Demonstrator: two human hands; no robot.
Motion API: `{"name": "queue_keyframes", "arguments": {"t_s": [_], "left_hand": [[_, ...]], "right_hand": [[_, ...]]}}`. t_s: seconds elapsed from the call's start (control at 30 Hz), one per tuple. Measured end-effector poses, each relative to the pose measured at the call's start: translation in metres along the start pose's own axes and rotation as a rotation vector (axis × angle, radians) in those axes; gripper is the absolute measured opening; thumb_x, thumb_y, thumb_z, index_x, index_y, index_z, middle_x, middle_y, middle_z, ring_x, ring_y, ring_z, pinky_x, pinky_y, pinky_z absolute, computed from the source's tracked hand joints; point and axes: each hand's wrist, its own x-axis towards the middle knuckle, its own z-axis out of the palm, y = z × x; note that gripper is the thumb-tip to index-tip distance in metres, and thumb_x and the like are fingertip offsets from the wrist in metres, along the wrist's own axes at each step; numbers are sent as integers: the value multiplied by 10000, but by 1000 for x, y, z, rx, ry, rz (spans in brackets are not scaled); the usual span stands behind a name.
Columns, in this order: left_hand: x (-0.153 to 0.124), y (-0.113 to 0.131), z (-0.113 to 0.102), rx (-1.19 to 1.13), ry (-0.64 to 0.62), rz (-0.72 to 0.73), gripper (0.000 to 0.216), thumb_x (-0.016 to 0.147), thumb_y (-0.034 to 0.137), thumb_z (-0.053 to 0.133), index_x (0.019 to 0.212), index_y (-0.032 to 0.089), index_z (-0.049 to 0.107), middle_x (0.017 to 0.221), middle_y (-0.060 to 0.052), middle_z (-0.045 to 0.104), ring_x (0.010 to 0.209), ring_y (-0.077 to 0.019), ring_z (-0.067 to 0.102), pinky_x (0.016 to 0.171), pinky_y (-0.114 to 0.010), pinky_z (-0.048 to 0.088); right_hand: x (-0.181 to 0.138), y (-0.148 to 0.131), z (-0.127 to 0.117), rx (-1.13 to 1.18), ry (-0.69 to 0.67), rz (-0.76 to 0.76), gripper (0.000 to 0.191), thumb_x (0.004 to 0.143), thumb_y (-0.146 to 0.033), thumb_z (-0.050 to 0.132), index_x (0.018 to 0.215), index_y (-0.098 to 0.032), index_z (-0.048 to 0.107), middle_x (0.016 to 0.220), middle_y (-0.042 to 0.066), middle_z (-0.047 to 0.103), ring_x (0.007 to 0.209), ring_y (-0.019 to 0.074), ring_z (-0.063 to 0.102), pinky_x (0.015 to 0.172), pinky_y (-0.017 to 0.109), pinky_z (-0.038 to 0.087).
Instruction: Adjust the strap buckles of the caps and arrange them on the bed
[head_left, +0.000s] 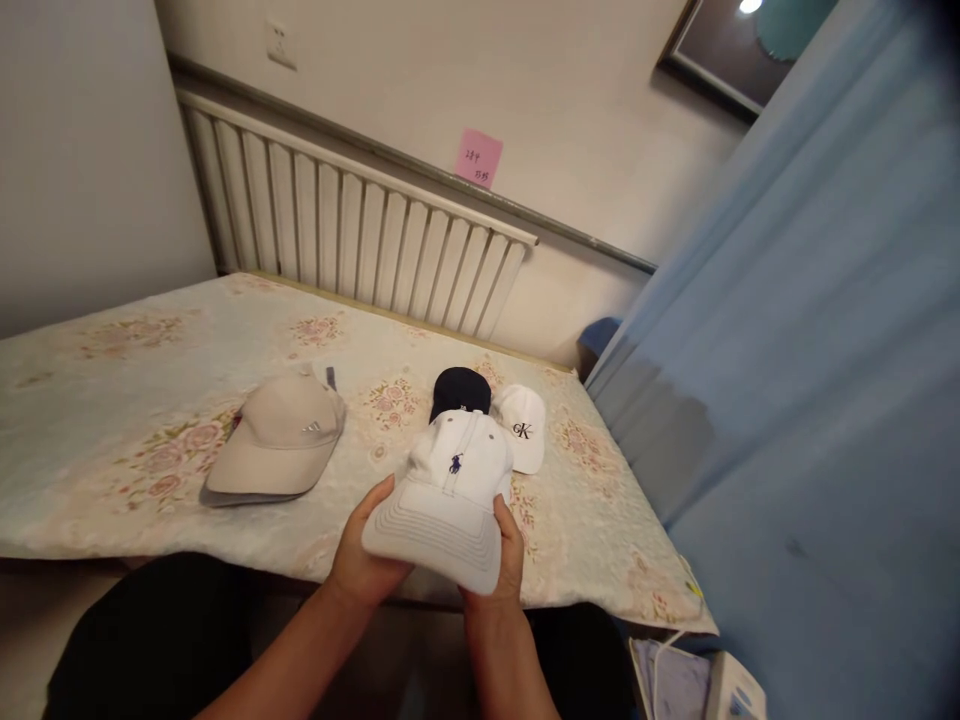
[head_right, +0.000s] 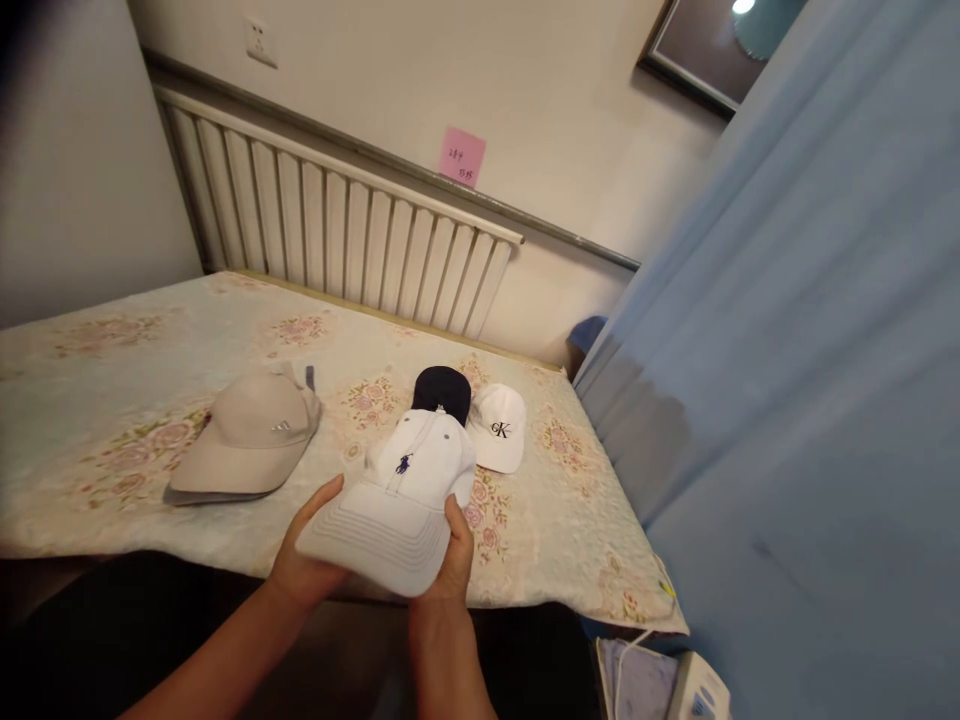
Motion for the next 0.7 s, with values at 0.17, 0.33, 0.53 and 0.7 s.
{"name": "queue_keyframes", "arguments": {"t_s": [0.17, 0.33, 0.53, 0.7], "left_hand": [[0, 8, -9, 72, 79, -120, 381, 862, 323, 489, 1065, 64, 682, 790, -109, 756, 888, -308, 699, 853, -429, 528], [8, 27, -11, 87, 75, -195, 483, 884, 352, 469, 1251, 56, 572, 890, -123, 754, 918, -312, 692, 896, -444, 499], [33, 55, -28, 140, 30, -272, 548, 869, 371, 496, 1316, 53, 510, 947, -151, 743, 968, -339, 672, 939, -490, 457], [50, 71, -42, 124, -77, -355, 592, 856, 429, 508, 1311, 50, 515, 1024, -168, 723, 1011, -350, 652, 950, -494, 449]], "right_hand": [[2, 1, 0, -120, -60, 50, 536, 835, -501, 511, 1185, -112, 625, 1160, 122, 681, 1124, 262, 609, 1019, 454, 416], [17, 8, -1, -130, -39, 58, 511, 841, -474, 523, 1186, -110, 621, 1182, 132, 669, 1150, 262, 592, 1025, 466, 404], [45, 18, -2, -127, 21, 59, 446, 829, -423, 558, 1155, -130, 640, 1137, 121, 693, 1148, 259, 593, 1044, 478, 381], [64, 29, -4, -153, 26, 106, 403, 836, -384, 559, 1112, -108, 659, 1143, 135, 688, 1149, 259, 591, 1045, 470, 386]]}}
